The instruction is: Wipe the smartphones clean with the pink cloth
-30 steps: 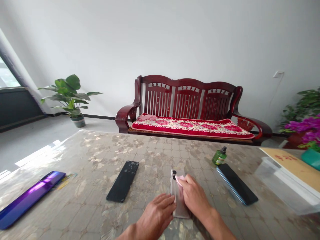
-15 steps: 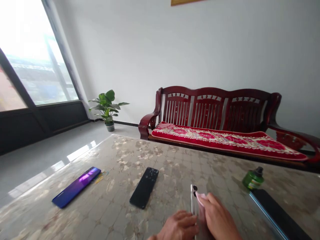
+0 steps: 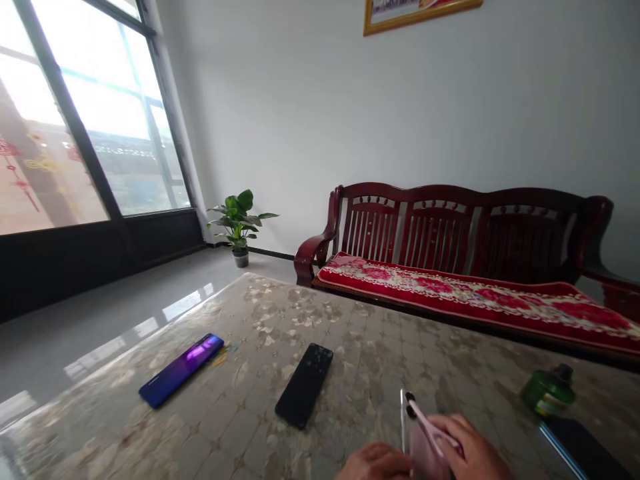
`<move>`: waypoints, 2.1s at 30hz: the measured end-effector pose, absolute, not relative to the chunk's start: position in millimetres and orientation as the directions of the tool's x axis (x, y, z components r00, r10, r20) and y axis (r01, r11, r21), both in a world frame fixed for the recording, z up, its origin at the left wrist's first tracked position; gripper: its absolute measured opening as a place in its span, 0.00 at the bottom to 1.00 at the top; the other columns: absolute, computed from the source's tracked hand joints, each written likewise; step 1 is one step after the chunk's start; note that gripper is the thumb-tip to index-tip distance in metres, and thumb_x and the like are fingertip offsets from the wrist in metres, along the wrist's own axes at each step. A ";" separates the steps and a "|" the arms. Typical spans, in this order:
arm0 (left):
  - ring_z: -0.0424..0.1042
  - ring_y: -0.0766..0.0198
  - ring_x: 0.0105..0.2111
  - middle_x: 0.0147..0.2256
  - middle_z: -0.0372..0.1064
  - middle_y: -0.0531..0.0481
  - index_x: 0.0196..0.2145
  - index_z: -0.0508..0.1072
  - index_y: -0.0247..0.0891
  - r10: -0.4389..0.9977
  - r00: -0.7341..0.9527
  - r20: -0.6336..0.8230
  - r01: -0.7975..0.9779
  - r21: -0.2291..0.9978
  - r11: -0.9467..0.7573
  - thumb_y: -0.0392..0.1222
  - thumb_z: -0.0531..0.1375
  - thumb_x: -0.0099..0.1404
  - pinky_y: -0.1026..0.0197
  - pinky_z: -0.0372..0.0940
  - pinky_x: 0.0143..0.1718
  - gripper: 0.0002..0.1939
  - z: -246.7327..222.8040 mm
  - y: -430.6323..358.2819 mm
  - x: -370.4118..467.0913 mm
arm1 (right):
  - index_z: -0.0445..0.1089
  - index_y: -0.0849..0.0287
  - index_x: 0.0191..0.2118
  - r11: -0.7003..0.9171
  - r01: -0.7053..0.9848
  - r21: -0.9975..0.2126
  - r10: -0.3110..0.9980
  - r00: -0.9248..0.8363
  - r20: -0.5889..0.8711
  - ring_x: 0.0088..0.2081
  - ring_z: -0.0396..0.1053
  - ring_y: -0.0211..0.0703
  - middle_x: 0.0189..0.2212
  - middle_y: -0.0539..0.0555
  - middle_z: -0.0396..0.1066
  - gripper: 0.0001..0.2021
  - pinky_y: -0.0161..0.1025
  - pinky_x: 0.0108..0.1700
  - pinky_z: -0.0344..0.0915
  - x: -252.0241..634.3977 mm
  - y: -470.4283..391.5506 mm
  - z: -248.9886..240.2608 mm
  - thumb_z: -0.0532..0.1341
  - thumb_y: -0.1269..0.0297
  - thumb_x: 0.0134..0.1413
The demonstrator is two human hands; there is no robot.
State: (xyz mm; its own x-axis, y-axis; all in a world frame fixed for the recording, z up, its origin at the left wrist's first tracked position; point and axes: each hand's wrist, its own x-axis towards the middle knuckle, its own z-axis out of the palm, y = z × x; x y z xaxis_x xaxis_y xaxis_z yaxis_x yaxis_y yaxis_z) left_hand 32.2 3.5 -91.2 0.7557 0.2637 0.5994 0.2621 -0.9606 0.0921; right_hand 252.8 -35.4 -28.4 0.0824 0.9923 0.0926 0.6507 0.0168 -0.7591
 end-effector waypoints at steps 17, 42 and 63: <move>0.73 0.61 0.44 0.45 0.74 0.52 0.43 0.73 0.45 0.474 0.796 0.376 0.302 0.432 -0.850 0.34 0.53 0.68 0.59 0.66 0.48 0.11 -14.5 -19.4 12.1 | 0.72 0.52 0.50 -0.020 0.840 -0.542 0.971 0.145 0.189 0.46 0.70 0.45 0.44 0.54 0.73 0.24 0.36 0.47 0.63 228.0 -62.8 3.9 0.53 0.77 0.50; 0.56 0.54 0.61 0.60 0.58 0.43 0.59 0.56 0.40 0.410 0.844 0.346 0.304 0.322 -0.897 0.28 0.54 0.59 0.48 0.52 0.62 0.31 6.4 -3.9 38.2 | 0.79 0.53 0.42 0.090 0.648 -0.756 0.963 0.137 0.232 0.45 0.74 0.47 0.42 0.55 0.78 0.16 0.41 0.50 0.68 233.1 -49.6 -0.7 0.54 0.68 0.55; 0.62 0.55 0.57 0.54 0.66 0.49 0.55 0.64 0.43 0.387 0.877 0.286 0.286 0.338 -0.897 0.40 0.61 0.65 0.50 0.54 0.61 0.21 0.3 -8.2 42.5 | 0.78 0.52 0.39 0.216 0.674 -0.706 0.965 -0.038 0.259 0.51 0.71 0.43 0.48 0.53 0.76 0.17 0.43 0.56 0.64 235.4 -71.2 1.7 0.53 0.74 0.56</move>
State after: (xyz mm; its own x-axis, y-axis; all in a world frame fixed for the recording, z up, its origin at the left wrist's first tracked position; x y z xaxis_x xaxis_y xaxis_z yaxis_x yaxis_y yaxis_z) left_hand 42.5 -8.2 0.3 0.8767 0.3870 0.2858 0.2859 -0.8969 0.3375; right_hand 235.4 -71.2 1.7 -0.0376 0.9651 0.2593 0.6741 0.2160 -0.7063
